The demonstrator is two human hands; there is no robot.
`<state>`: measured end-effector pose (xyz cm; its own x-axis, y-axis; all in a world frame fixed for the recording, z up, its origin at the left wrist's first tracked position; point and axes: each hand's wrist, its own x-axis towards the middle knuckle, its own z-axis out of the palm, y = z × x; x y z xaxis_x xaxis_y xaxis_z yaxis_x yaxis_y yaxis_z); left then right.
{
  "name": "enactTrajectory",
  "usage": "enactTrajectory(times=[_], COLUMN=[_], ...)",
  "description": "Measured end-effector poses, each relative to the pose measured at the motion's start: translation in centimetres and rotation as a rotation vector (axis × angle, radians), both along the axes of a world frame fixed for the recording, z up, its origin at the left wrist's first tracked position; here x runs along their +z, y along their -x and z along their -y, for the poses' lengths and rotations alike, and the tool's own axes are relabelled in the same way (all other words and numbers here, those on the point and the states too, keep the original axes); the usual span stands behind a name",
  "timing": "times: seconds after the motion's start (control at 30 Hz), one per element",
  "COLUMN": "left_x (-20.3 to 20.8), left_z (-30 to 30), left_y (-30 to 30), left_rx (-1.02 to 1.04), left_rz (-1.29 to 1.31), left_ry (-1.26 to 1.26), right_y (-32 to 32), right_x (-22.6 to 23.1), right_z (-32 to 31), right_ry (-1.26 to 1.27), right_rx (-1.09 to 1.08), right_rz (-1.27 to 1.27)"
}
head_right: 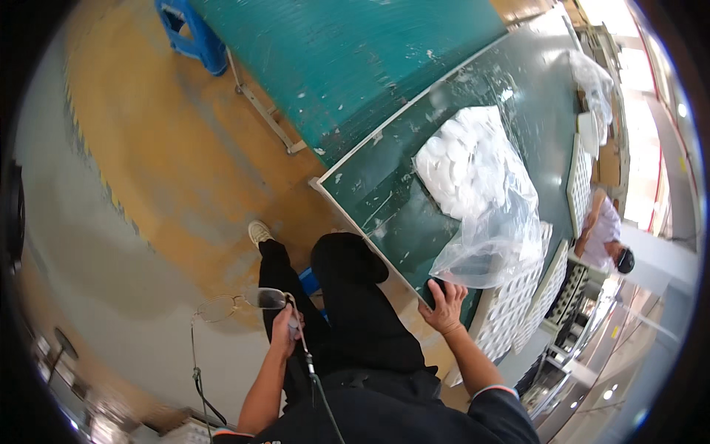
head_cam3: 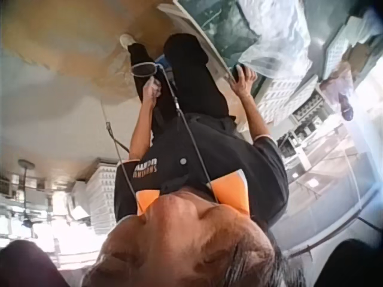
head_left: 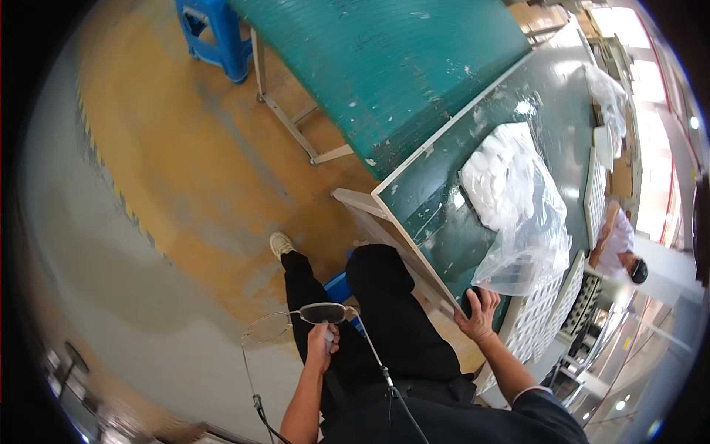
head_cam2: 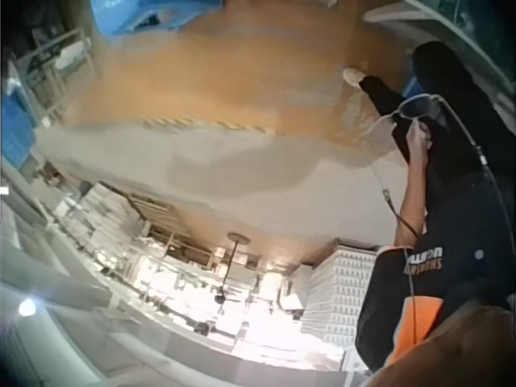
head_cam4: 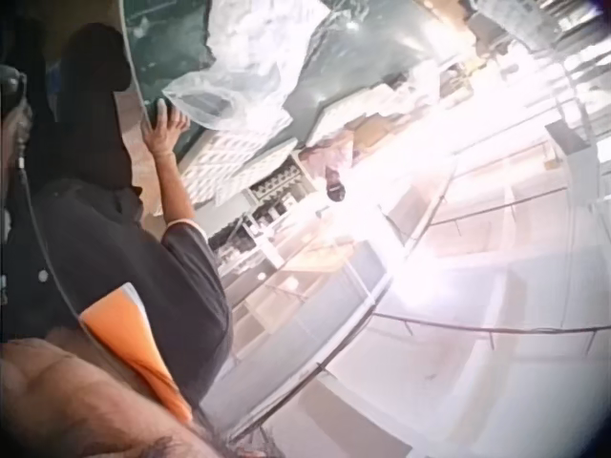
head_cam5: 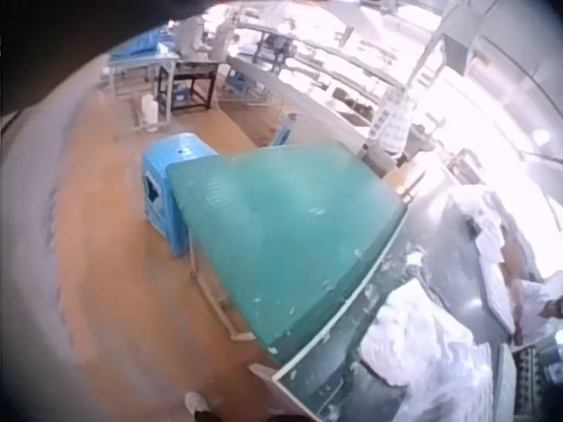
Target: The person places white caps onto LED fixtures in a foam tray by hand, bends down to pick up dropped caps from the floor, and resumes placing caps onto fixtures in another tray.
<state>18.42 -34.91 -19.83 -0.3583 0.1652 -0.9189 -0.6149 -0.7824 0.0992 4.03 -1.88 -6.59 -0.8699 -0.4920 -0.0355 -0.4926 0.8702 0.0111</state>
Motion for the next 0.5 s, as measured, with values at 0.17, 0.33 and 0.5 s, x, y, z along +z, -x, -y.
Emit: enactTrajectory(times=[0.17, 0.33, 0.5], left_x=[1.3, 3.1, 5.9], left_z=[3.9, 8.6, 11.9], left_y=[-1.0, 1.4, 5.9], left_rx=[-0.138, 0.019, -0.38], left_rz=[0.139, 0.121, -0.02], left_ry=[-0.144, -0.024, -0.19], right_y=[0.1, 1.6, -1.1], right_x=[1.0, 2.0, 2.7], right_z=[0.3, 2.7, 4.7], right_ry=[-0.165, 0.054, 0.138], right_rx=[-0.202, -0.22, -0.62], right_rz=[0.246, 0.11, -0.111])
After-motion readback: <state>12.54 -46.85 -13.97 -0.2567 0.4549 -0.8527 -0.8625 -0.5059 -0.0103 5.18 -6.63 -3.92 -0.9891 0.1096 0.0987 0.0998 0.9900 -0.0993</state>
